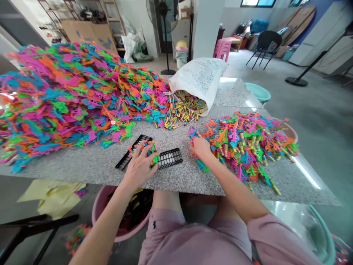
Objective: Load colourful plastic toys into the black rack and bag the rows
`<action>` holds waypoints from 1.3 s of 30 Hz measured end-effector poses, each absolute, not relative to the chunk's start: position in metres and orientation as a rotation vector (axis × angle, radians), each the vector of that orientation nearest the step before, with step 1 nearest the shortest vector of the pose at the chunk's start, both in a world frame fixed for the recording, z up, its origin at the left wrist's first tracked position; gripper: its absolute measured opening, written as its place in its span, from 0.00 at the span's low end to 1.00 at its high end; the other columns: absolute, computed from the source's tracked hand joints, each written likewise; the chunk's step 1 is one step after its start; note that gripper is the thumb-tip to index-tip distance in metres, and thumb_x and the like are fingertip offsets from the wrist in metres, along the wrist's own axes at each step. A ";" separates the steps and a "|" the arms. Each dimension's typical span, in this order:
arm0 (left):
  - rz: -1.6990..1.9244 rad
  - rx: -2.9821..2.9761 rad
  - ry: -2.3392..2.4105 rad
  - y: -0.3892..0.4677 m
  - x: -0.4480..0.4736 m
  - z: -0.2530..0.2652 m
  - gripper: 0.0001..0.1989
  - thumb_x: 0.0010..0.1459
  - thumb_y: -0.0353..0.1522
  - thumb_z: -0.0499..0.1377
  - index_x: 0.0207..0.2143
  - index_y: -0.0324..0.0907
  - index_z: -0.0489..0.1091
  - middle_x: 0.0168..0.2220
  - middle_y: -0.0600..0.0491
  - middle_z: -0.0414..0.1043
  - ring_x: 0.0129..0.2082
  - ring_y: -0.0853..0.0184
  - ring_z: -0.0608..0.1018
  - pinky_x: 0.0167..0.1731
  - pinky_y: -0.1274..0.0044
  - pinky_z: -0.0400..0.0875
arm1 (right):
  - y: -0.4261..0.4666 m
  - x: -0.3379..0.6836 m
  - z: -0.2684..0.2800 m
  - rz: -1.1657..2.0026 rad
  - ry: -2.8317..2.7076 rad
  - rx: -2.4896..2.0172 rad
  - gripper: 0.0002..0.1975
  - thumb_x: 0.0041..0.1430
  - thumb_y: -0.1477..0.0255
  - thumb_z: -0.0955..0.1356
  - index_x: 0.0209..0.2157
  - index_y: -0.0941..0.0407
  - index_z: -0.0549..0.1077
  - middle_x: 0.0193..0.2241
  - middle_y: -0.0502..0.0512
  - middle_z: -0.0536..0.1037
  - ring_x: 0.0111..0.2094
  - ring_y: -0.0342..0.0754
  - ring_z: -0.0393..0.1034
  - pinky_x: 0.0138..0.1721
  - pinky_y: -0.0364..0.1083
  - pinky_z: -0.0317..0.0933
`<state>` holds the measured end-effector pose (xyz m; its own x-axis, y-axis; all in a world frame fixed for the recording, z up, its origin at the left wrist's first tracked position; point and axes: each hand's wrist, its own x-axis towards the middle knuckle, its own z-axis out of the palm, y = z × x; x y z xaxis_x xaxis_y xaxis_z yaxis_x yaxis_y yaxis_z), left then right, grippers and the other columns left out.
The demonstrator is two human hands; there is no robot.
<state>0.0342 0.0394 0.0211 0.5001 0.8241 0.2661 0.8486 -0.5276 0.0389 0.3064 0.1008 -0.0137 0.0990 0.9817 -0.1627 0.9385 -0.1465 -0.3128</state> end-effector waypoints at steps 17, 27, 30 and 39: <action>-0.376 -2.625 -1.527 0.038 0.034 0.020 0.18 0.60 0.36 0.57 0.51 0.46 0.75 0.62 0.46 0.62 0.69 0.45 0.52 0.64 0.55 0.59 | 0.070 0.346 0.012 0.352 -2.323 -2.208 0.14 0.64 0.78 0.62 0.48 0.61 0.75 0.46 0.67 0.78 0.50 0.54 0.74 0.49 0.46 0.64; -0.356 -2.628 -1.524 0.037 0.036 0.021 0.18 0.60 0.36 0.57 0.51 0.45 0.75 0.61 0.45 0.63 0.69 0.46 0.52 0.65 0.56 0.57 | 0.030 0.322 -0.013 0.269 -1.966 -2.226 0.08 0.63 0.76 0.65 0.43 0.62 0.70 0.43 0.67 0.77 0.42 0.52 0.76 0.40 0.44 0.66; -0.361 -2.626 -1.529 0.037 0.039 0.024 0.19 0.59 0.35 0.57 0.51 0.44 0.75 0.61 0.44 0.63 0.69 0.46 0.53 0.66 0.56 0.57 | 0.041 0.296 -0.024 0.768 -1.924 -1.875 0.04 0.62 0.72 0.67 0.35 0.59 0.72 0.35 0.59 0.79 0.36 0.49 0.76 0.37 0.42 0.66; -0.393 -2.622 -1.556 0.035 0.041 0.024 0.21 0.57 0.32 0.57 0.53 0.41 0.73 0.62 0.42 0.61 0.68 0.47 0.54 0.65 0.58 0.58 | 0.047 0.208 -0.054 1.051 -1.781 -1.563 0.05 0.54 0.73 0.72 0.33 0.58 0.75 0.27 0.53 0.80 0.29 0.47 0.74 0.32 0.41 0.61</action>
